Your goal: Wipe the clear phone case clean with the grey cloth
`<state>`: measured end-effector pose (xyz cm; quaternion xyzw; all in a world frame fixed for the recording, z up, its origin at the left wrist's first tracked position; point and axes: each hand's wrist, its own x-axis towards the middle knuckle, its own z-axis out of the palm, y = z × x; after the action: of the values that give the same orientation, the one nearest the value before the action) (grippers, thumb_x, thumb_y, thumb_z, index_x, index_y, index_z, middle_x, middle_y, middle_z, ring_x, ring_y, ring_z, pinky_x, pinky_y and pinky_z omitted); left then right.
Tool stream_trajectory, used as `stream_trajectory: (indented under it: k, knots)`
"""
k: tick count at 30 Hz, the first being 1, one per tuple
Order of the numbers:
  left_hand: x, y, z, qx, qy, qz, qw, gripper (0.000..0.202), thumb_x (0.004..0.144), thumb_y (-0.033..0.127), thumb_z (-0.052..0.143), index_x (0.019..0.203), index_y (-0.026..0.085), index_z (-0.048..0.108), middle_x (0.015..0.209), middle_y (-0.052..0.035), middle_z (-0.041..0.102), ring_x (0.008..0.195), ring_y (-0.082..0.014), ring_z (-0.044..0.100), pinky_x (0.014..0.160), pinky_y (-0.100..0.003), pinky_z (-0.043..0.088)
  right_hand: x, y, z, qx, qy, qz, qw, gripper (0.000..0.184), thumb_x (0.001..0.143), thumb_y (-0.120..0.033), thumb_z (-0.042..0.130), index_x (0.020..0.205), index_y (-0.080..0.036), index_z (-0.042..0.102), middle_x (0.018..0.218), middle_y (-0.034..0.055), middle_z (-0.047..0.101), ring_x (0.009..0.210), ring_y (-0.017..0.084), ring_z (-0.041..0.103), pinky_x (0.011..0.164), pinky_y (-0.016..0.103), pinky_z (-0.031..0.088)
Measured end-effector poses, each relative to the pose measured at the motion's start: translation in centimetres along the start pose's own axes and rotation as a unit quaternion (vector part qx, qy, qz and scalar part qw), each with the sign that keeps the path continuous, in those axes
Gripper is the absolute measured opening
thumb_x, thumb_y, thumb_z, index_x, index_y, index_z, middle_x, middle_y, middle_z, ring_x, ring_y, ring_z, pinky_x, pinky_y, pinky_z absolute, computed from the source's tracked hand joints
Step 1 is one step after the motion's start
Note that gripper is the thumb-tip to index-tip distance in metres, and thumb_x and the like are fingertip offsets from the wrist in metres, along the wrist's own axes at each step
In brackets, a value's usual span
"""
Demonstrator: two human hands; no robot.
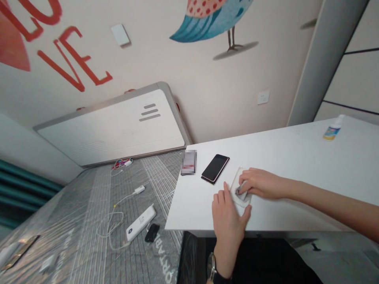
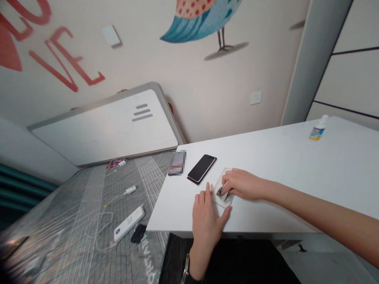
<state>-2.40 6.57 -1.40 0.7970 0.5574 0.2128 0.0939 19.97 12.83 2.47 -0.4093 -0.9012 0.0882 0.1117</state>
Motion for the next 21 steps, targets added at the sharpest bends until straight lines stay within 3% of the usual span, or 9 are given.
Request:
stream_trajectory:
  k: [3, 7, 11, 15, 19, 21]
  knots:
    - [0.0, 0.0, 0.0, -0.002, 0.001, -0.007, 1.000, 0.090, 0.087, 0.040, 0.075, 0.160, 0.011, 0.031, 0.123, -0.0122, 0.062, 0.115, -0.0307, 0.055, 0.101, -0.044, 0.046, 0.3, -0.3, 0.0, -0.011, 0.020, 0.038, 0.999, 0.029, 0.092, -0.008, 0.055, 0.093, -0.021, 0.081, 0.098, 0.0094, 0.072, 0.094, 0.022, 0.066, 0.083, 0.031, 0.044]
    - [-0.1, -0.1, 0.0, -0.013, -0.001, 0.003, 1.000, 0.089, 0.087, 0.040, 0.076, 0.159, 0.010, 0.032, 0.123, -0.0125, 0.062, 0.115, -0.0298, 0.055, 0.102, -0.043, 0.045, 1.0, -0.9, 0.4, 0.007, 0.003, 0.011, 1.000, 0.026, 0.091, -0.012, 0.061, 0.097, -0.028, 0.081, 0.103, 0.0036, 0.073, 0.094, 0.018, 0.067, 0.081, 0.026, 0.046]
    - [-0.2, -0.1, 0.0, -0.009, -0.006, -0.005, 1.000, 0.089, 0.088, 0.040, 0.074, 0.160, 0.010, 0.031, 0.125, -0.0131, 0.061, 0.116, -0.0306, 0.054, 0.102, -0.044, 0.045, 1.0, -0.6, 0.7, 0.000, 0.027, 0.041, 0.999, 0.029, 0.094, -0.010, 0.053, 0.095, -0.020, 0.081, 0.099, 0.0098, 0.072, 0.093, 0.021, 0.066, 0.078, 0.030, 0.045]
    - [0.0, 0.1, -0.1, -0.028, -0.026, -0.018, 0.999, 0.090, 0.088, 0.039, 0.075, 0.160, 0.010, 0.030, 0.126, -0.0129, 0.060, 0.118, -0.0318, 0.053, 0.105, -0.047, 0.044, 0.5, -0.2, 0.7, 0.006, 0.007, -0.008, 1.000, 0.028, 0.094, -0.013, 0.058, 0.100, -0.028, 0.080, 0.103, 0.0036, 0.073, 0.097, 0.018, 0.066, 0.084, 0.028, 0.045]
    - [0.0, 0.3, -0.3, -0.030, -0.033, -0.026, 0.999, 0.090, 0.089, 0.039, 0.074, 0.161, 0.011, 0.029, 0.127, -0.0123, 0.059, 0.119, -0.0324, 0.052, 0.105, -0.049, 0.044, 0.5, 0.1, 0.8, -0.018, 0.032, 0.016, 0.999, 0.027, 0.096, -0.011, 0.055, 0.101, -0.022, 0.080, 0.099, 0.0081, 0.073, 0.096, 0.021, 0.064, 0.084, 0.031, 0.044]
    - [0.1, 0.3, -0.4, -0.036, -0.034, -0.024, 0.998, 0.091, 0.088, 0.039, 0.075, 0.161, 0.010, 0.029, 0.126, -0.0121, 0.059, 0.118, -0.0319, 0.052, 0.105, -0.048, 0.044, 0.6, -0.1, 1.0, -0.016, 0.020, -0.008, 1.000, 0.025, 0.095, -0.014, 0.060, 0.102, -0.027, 0.080, 0.103, 0.0052, 0.073, 0.099, 0.020, 0.064, 0.086, 0.031, 0.044]
